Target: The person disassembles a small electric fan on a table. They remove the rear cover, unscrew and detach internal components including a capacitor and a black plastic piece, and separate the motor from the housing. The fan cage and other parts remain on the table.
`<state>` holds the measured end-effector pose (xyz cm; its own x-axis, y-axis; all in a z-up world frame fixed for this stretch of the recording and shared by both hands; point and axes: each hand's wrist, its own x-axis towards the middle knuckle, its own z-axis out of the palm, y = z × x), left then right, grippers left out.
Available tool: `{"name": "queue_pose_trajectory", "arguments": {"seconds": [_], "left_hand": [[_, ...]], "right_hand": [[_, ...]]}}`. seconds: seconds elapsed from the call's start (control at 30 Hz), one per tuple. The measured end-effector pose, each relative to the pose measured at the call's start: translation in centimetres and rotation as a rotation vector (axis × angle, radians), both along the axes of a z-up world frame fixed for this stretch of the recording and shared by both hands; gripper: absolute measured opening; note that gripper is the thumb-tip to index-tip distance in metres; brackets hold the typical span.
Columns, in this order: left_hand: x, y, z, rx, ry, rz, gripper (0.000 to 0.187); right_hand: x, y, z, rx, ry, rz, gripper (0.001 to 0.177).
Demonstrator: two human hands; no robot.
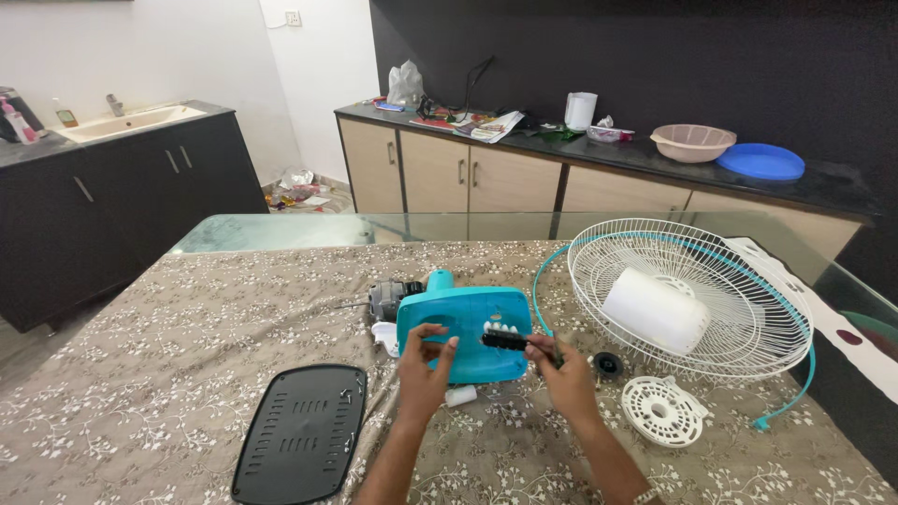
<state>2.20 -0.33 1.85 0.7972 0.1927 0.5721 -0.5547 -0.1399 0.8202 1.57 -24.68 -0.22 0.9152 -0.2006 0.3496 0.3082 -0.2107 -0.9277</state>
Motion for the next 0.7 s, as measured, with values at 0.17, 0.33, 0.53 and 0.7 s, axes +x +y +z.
{"name": "queue_pose_trajectory", "arguments": {"seconds": [0.17, 0.33, 0.53, 0.7], "left_hand": [[-1.8, 4.4, 0.7, 0.303, 0.130, -0.026, 0.029], [-3.3, 6.1, 0.1, 0.718, 0.056, -0.121, 0.037], [-3.3, 5.8, -0.9, 0.794, 0.176, -0.218, 0.041], [-3.9, 5.4, -0.5, 0.816, 0.119, -0.165, 0.034]], "right_hand": [[-4.0, -4.0, 0.2, -0.334, 0.247, -0.157, 0.031], [-7.4, -6.0, 0.0, -0.586, 0.310, -0.232, 0.028], [-9.5, -7.3, -1.1, -0.763, 0.499, -0.300, 0.034], [-9.7, -7.3, -0.2, -0.800, 0.238, -0.299, 0.042]]}}
